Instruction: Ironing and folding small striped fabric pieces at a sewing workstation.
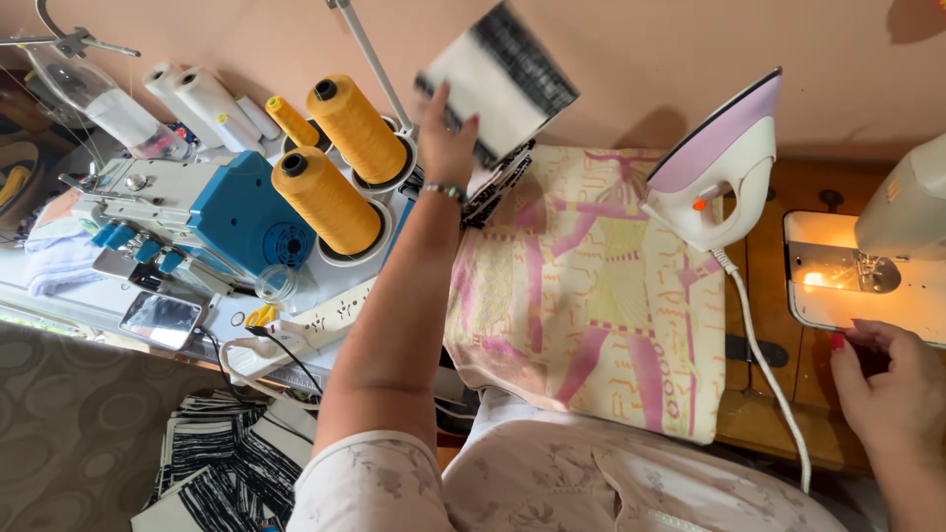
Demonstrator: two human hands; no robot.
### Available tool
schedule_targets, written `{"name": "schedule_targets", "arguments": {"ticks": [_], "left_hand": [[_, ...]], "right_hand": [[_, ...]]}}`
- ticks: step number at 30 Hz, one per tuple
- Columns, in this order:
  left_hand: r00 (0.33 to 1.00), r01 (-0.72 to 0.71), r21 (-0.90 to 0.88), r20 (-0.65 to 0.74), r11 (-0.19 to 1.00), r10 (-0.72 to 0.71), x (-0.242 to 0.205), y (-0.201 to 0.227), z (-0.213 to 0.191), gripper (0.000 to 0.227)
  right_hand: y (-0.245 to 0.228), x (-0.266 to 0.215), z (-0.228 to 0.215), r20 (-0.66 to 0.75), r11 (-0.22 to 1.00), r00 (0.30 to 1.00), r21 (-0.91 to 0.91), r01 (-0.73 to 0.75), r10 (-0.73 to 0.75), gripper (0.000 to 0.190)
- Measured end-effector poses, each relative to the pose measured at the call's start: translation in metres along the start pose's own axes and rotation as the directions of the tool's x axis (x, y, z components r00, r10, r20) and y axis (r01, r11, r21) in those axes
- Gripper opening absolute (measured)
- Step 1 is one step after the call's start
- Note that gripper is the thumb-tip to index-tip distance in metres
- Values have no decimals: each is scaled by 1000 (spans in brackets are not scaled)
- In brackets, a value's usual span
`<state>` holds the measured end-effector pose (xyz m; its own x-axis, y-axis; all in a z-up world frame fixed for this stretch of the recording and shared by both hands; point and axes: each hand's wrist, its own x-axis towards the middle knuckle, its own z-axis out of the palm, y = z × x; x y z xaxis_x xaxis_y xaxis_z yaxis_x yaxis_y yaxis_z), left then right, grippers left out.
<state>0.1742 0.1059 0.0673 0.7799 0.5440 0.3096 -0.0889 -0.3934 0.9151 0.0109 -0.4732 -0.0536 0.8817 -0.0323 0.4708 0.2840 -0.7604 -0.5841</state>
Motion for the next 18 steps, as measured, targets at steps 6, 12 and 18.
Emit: {"name": "schedule_targets", "arguments": {"ticks": [6, 12, 18], "left_hand": [[940, 341, 44, -31, 939, -340, -14, -96, 9, 83], [932, 340, -152, -74, 928, -353, -34, -55, 1, 79], [978, 151, -267, -98, 952, -183, 0, -154, 9, 71]], "right_hand": [[19, -1, 8, 17, 983, 998, -176, 59, -57, 29], [10, 2, 5, 20, 969, 997, -234, 77, -74, 25], [19, 0, 9, -16, 952, 999, -304, 33, -39, 24]]}}
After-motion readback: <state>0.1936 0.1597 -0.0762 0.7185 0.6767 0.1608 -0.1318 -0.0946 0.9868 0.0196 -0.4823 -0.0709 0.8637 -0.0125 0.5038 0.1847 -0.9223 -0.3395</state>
